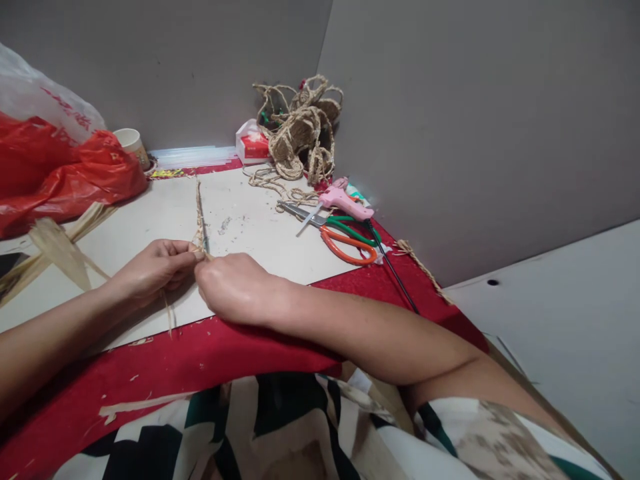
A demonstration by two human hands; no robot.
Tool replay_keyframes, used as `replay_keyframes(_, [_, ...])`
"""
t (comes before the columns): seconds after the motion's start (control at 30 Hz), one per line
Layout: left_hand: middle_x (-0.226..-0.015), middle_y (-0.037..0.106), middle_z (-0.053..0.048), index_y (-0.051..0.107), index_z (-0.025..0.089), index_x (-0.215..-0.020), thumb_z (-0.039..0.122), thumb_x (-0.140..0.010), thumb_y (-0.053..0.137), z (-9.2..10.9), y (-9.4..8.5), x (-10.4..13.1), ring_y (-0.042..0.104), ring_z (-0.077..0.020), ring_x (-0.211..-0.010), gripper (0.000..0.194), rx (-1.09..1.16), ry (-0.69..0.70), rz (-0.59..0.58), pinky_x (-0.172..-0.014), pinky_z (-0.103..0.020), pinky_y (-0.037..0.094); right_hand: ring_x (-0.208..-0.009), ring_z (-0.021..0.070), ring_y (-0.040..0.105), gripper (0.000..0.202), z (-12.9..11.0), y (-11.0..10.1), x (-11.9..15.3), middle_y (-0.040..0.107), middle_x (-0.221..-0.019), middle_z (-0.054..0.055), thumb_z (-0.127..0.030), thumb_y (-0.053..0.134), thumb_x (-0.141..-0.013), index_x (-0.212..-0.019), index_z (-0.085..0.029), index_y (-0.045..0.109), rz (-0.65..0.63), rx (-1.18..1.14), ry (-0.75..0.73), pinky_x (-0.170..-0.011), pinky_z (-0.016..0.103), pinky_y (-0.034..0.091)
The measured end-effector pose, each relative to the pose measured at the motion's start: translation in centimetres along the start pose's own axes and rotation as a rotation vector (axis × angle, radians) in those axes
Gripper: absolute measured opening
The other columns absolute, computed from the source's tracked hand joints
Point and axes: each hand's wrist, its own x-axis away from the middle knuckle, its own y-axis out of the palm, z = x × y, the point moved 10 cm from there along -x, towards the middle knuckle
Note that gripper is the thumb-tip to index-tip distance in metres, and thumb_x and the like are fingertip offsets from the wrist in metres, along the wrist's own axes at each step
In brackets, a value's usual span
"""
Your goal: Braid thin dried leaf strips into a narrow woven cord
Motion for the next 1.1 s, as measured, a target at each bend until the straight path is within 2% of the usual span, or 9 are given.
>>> replay_keyframes(0.17, [-0.043, 0.028, 0.007, 0.043, 0.019, -0.056, 0.030, -0.077, 0.059, 0.4, 0.2, 0.1, 0.018, -0.0047, -0.039, 0.028, 0.029, -0.012, -0.040, -0.041, -0.025, 0.010, -0.054, 0.0110, 0.044, 0.025, -1.4, -0.9, 1.3, 0.056, -0.060, 0.003, -0.026, 0.051, -0.089, -0.068, -0.014, 0.059, -0.167, -0.231, -0.183, -0.054, 0.025, 0.027])
replay_keyframes(0.23, [-0.043, 0.027, 0.007, 0.045, 0.019, -0.059, 0.030, -0.076, 0.060, 0.7, 0.1, 0.1, 0.017, -0.0047, -0.039, 0.025, 0.050, -0.016, -0.047, -0.041, -0.025, 0.010, -0.053, 0.0091, 0.041, 0.035, 0.4, -2.9, 0.6, 0.051, -0.056, 0.000, -0.033, 0.049, -0.091, -0.063, -0.014, 0.054, -0.047, -0.420, -0.132, -0.053, 0.023, 0.027])
replay_keyframes(0.33, [-0.046, 0.024, 0.008, 0.048, 0.019, -0.063, 0.031, -0.075, 0.062, 1.0, 0.3, 0.0, 0.016, -0.0046, -0.040, 0.022, 0.091, -0.014, -0.086, -0.042, -0.024, 0.010, -0.055, 0.0079, 0.041, 0.034, 5.3, -5.3, -0.7, 0.050, -0.059, 0.000, -0.033, 0.047, -0.093, -0.065, -0.015, 0.051, 0.306, -0.616, 0.083, -0.052, 0.020, 0.028])
replay_keyframes(0.4, [-0.047, 0.023, 0.008, 0.049, 0.019, -0.065, 0.033, -0.075, 0.063, 1.1, 0.3, 0.0, 0.015, -0.0045, -0.041, 0.022, 0.108, -0.006, -0.106, -0.042, -0.024, 0.010, -0.053, 0.0071, 0.041, 0.031, 6.6, -3.5, -2.0, 0.052, -0.061, 0.000, -0.032, 0.047, -0.093, -0.068, -0.014, 0.051, 0.268, -0.790, 0.144, -0.049, 0.019, 0.029])
replay_keyframes(0.53, [-0.047, 0.022, 0.008, 0.052, 0.019, -0.064, 0.038, -0.074, 0.064, 0.9, 0.1, -0.1, 0.015, -0.0050, -0.041, 0.025, 0.048, 0.004, -0.102, -0.042, -0.024, 0.011, -0.036, 0.0055, 0.027, 0.037, 5.5, 2.1, -3.3, 0.038, -0.045, -0.005, -0.031, 0.037, -0.098, -0.068, -0.015, 0.052, -0.137, -1.159, 0.208, -0.036, 0.018, 0.022])
replay_keyframes(0.7, [-0.046, 0.025, 0.007, 0.055, 0.019, -0.067, 0.040, -0.076, 0.060, 0.6, 0.1, -0.4, 0.017, -0.0056, -0.040, 0.024, -0.055, 0.014, -0.125, -0.041, -0.024, 0.013, -0.031, 0.0041, 0.016, 0.040, 5.0, 3.1, -3.0, 0.027, -0.038, -0.009, -0.027, 0.039, -0.097, -0.059, -0.017, 0.043, -0.277, -1.334, 0.268, -0.030, 0.017, 0.012])
replay_keyframes(0.8, [-0.046, 0.030, 0.006, 0.055, 0.019, -0.068, 0.038, -0.077, 0.058, 0.9, -0.4, -0.5, 0.021, -0.0062, -0.040, 0.022, -0.185, 0.040, -0.112, -0.042, -0.025, 0.013, -0.030, 0.0034, 0.017, 0.039, 5.3, 3.2, -2.9, 0.027, -0.035, -0.009, -0.022, 0.040, -0.095, -0.056, -0.017, 0.040, -0.229, -1.371, 0.313, -0.030, 0.016, 0.011])
replay_keyframes(0.97, [-0.051, 0.044, 0.003, 0.059, 0.018, -0.066, 0.036, -0.080, 0.048, 3.1, -0.8, 0.6, 0.035, -0.0095, -0.047, 0.026, -0.671, 0.160, -0.070, -0.047, -0.024, 0.026, -0.028, 0.0039, 0.020, 0.032, 5.9, 3.1, -2.8, 0.031, -0.035, -0.008, -0.020, 0.045, -0.092, -0.062, -0.015, 0.053, 0.013, -1.370, 0.368, -0.028, 0.018, 0.013])
replay_keyframes(1.1, [-0.064, 0.061, -0.004, 0.064, 0.017, -0.075, 0.031, -0.085, 0.038, 4.7, 0.6, 2.3, 0.051, -0.0144, -0.058, 0.031, -1.044, 0.271, 0.007, -0.057, -0.026, 0.034, -0.029, 0.0042, 0.021, 0.031, 5.3, 3.3, -2.4, 0.030, -0.037, -0.008, -0.018, 0.044, -0.092, -0.061, -0.016, 0.050, 0.071, -1.480, 0.398, -0.029, 0.018, 0.016])
